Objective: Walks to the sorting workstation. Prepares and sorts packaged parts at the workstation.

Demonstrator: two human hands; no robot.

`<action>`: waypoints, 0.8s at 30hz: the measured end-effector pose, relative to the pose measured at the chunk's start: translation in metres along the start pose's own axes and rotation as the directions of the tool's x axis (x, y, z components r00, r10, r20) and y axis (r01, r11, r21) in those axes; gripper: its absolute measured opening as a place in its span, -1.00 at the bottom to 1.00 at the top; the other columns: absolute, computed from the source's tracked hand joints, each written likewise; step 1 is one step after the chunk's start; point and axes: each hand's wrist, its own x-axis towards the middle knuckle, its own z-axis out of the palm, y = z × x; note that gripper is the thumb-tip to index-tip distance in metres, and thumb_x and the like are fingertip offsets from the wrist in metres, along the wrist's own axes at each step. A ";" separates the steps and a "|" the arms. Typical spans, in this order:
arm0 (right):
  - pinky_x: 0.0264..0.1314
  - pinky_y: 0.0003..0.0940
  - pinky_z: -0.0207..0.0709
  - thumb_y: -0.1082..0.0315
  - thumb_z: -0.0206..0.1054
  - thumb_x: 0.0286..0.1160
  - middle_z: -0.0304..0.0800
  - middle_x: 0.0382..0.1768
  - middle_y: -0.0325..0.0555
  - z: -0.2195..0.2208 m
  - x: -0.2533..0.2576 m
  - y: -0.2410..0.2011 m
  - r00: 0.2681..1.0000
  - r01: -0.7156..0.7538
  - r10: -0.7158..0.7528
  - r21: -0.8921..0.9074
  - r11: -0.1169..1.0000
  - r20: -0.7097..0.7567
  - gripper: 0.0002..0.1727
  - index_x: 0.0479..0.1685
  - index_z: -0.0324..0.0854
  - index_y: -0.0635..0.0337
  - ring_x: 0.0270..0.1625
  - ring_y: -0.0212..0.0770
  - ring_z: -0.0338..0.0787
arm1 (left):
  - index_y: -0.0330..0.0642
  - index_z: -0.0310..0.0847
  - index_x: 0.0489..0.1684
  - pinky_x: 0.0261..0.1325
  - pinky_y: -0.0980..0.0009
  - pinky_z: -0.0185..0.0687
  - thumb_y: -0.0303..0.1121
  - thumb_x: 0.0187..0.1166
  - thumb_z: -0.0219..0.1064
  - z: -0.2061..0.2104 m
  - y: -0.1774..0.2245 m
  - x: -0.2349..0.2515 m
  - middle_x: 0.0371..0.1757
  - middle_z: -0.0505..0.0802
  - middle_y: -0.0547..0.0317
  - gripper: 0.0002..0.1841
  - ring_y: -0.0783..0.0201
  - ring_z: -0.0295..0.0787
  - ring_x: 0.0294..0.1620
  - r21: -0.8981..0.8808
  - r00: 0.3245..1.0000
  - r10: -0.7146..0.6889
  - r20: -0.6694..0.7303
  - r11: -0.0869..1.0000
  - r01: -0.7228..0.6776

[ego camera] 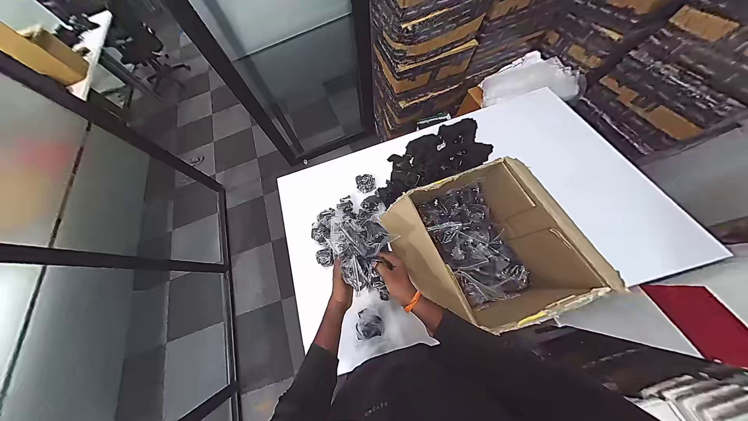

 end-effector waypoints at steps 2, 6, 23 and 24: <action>0.25 -0.39 0.59 0.33 0.37 0.38 0.75 0.07 0.07 -0.009 -0.002 -0.014 0.998 0.054 -0.052 0.041 0.998 -0.031 -0.66 0.08 0.81 0.31 0.15 -0.27 0.70 | -0.18 0.15 0.72 0.24 0.20 0.73 0.04 0.88 -0.45 0.019 0.013 -0.007 0.35 0.72 -0.02 -0.36 0.25 0.73 0.25 -0.030 1.000 0.018 -0.004 0.999 -0.018; 0.21 -0.45 0.62 0.39 0.34 0.36 0.75 0.07 0.03 -0.042 -0.005 -0.043 0.976 0.204 -0.192 0.128 0.971 -0.102 -0.67 0.05 0.81 0.34 0.14 -0.33 0.70 | -0.27 0.05 0.73 0.30 0.36 0.70 0.00 0.82 -0.27 0.057 0.039 -0.016 0.34 0.70 0.05 -0.36 0.41 0.69 0.26 0.055 0.987 0.126 0.096 0.990 -0.132; 0.78 0.19 0.21 -0.19 0.31 0.56 0.17 0.76 0.43 -0.272 -0.052 0.006 0.884 -0.356 0.191 -0.350 0.866 -0.426 -0.11 0.73 0.29 0.26 0.82 0.31 0.16 | -0.24 0.34 0.73 0.72 0.09 0.40 -0.36 0.57 0.36 0.243 0.001 -0.009 0.83 0.27 -0.23 -0.34 -0.02 0.28 0.80 0.580 0.653 -0.100 0.751 0.573 -0.579; 0.77 0.19 0.21 -0.19 0.33 0.55 0.13 0.77 0.44 -0.272 -0.060 0.005 0.877 -0.356 0.168 -0.373 0.857 -0.450 -0.12 0.72 0.31 0.26 0.83 0.33 0.14 | -0.27 0.43 0.65 0.61 0.14 0.55 -0.41 0.59 0.31 0.238 0.002 -0.011 0.78 0.37 -0.18 -0.42 0.03 0.41 0.73 0.513 0.627 -0.044 0.778 0.620 -0.593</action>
